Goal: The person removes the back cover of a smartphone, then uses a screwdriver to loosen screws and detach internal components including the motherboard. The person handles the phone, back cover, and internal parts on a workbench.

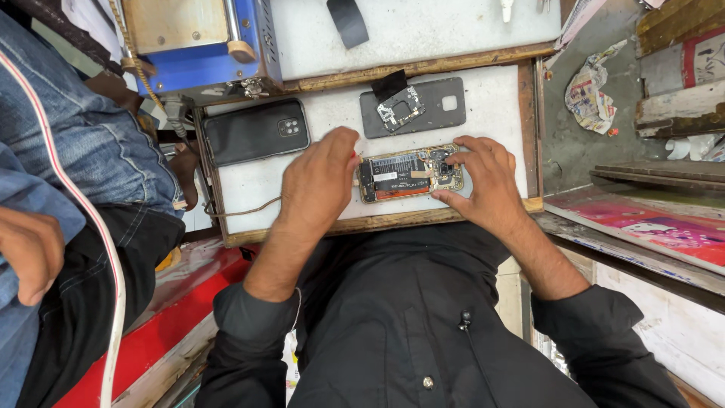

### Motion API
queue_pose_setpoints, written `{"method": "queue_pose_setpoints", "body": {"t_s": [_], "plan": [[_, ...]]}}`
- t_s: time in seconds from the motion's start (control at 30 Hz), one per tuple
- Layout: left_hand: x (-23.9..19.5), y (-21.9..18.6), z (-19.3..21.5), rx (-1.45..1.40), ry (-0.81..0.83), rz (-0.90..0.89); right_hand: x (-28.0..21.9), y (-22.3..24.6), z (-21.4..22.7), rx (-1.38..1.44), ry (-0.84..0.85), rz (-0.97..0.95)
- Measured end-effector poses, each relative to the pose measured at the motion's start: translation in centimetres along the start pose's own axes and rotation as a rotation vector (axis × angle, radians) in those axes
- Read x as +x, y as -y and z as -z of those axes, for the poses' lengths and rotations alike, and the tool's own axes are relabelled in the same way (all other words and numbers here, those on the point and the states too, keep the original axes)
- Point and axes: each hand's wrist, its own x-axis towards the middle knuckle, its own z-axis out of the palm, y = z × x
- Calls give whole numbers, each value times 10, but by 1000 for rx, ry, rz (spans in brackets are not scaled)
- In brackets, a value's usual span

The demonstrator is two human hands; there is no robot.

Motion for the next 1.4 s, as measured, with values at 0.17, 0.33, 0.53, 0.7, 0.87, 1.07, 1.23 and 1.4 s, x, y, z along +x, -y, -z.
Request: {"method": "queue_pose_setpoints", "body": {"t_s": [0.17,0.33,0.53,0.7,0.87,1.07,1.23,1.4], "plan": [[5,-1,2,76,34,16,1,0,0,-22,2,12],[7,-2,1,-132,-28,-145,0,-1,0,-25,20,10],[7,-8,-1,-52,-83,21,1,-2,0,-27,1,36],[10,-9,-1,108,78,181,-1,-4,-1,8,-24,20],[11,-12,1,-67,-67,6,0,-6,1,36,-28,11],[13,-13,-1,92,-44,65,4,1,2,36,-20,-2],[15,-18,-3,113,-52,-30,6,0,3,46,-20,-13],[18,-16,1,-4,-71,-18,3,0,3,33,-17,-5]]}}
